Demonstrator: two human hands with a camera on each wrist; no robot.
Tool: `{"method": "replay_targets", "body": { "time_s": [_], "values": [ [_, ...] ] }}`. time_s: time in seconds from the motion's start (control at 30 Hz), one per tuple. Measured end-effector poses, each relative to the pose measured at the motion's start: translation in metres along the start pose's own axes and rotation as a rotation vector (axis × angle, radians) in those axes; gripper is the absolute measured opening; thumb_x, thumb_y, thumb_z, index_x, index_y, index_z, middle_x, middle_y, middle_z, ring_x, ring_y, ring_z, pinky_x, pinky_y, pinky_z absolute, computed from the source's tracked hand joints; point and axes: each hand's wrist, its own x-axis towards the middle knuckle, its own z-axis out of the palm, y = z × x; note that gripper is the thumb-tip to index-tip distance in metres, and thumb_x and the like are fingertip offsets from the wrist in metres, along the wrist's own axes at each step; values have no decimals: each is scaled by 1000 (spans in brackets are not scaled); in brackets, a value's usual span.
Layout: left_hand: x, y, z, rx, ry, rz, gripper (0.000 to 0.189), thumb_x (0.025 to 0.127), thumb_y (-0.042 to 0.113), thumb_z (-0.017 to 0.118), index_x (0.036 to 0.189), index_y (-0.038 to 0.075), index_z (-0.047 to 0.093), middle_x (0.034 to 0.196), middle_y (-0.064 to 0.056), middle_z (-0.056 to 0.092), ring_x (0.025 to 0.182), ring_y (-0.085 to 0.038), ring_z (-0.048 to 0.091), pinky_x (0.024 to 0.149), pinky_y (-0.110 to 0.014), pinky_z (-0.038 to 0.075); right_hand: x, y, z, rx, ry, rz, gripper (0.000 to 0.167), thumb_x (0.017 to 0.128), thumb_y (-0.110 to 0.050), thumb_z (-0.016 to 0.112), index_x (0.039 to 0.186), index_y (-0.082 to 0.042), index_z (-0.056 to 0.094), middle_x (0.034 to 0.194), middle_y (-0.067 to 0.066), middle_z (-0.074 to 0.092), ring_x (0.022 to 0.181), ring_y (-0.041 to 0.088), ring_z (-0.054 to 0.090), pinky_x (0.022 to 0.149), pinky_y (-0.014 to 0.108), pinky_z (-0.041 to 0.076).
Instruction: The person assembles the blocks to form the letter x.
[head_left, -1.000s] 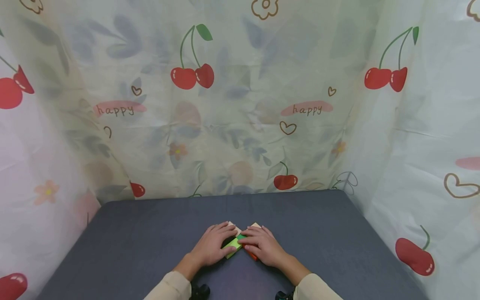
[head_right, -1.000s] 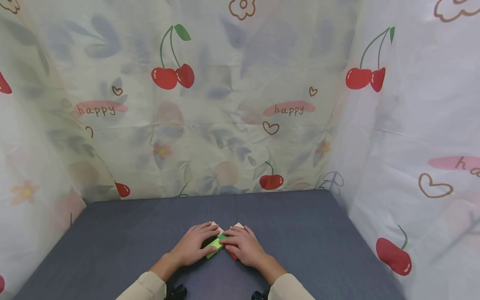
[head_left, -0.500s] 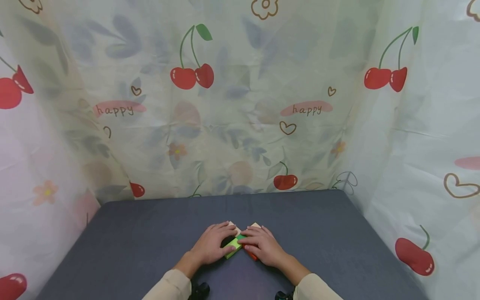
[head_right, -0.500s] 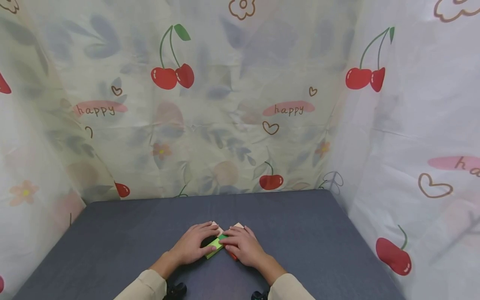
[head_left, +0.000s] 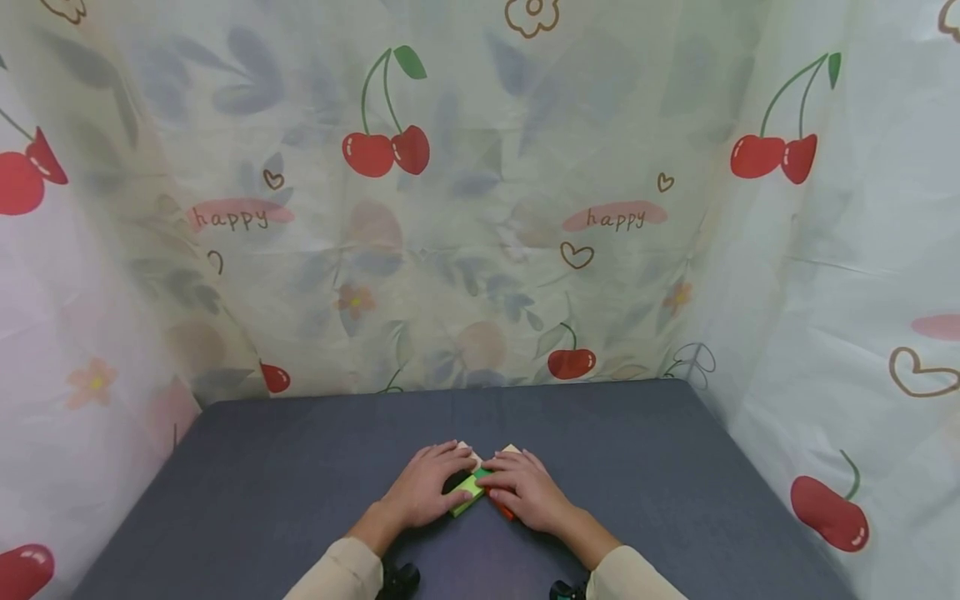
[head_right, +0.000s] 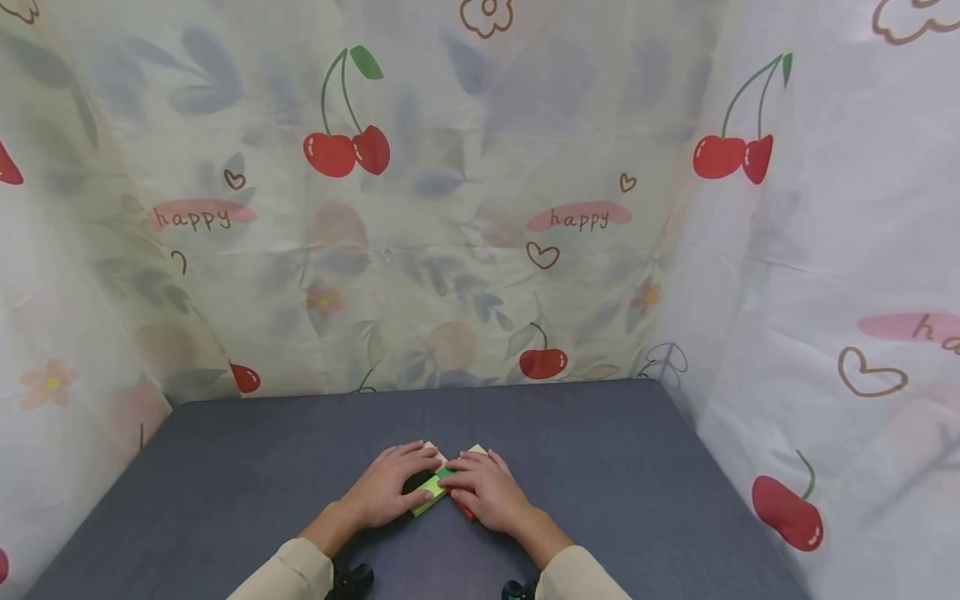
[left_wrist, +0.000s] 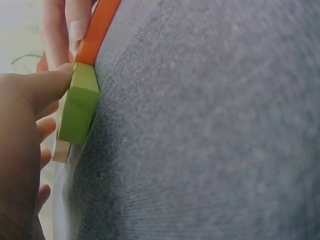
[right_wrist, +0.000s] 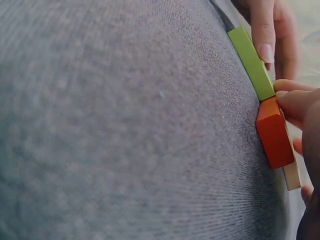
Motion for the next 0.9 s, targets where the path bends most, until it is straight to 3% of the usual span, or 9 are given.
{"method": "replay_targets", "body": {
  "time_s": [0.13,0.37,0.6,0.9],
  "values": [
    [-1,0,-2,4,32,0,51,94,53,55,136,25,58,147,2,46,139,-25,34,107,-54,27,0,1,0,19,66,5,24,96,-19,61,117,-17,73,131,6,61,130,33,44,104,67,20],
    [-3,3,-4,29,47,-50,51,94,52,56,135,23,59,145,3,48,135,-25,39,106,-54,28,-2,4,-3,-15,167,119,23,94,-18,65,116,-17,72,126,0,63,129,26,46,107,60,23],
    [-5,3,-1,60,3,-62,54,95,55,52,141,26,54,147,5,45,135,-24,38,107,-52,27,-4,6,-3,-90,171,173,21,93,-21,67,112,-17,72,127,2,63,128,28,46,106,58,25],
    [-7,3,-2,64,7,-53,53,95,55,52,140,27,55,144,6,49,134,-24,39,107,-52,28,-5,6,1,-105,159,209,20,92,-22,67,111,-18,73,127,0,62,126,27,47,104,58,29]
  ]
}}
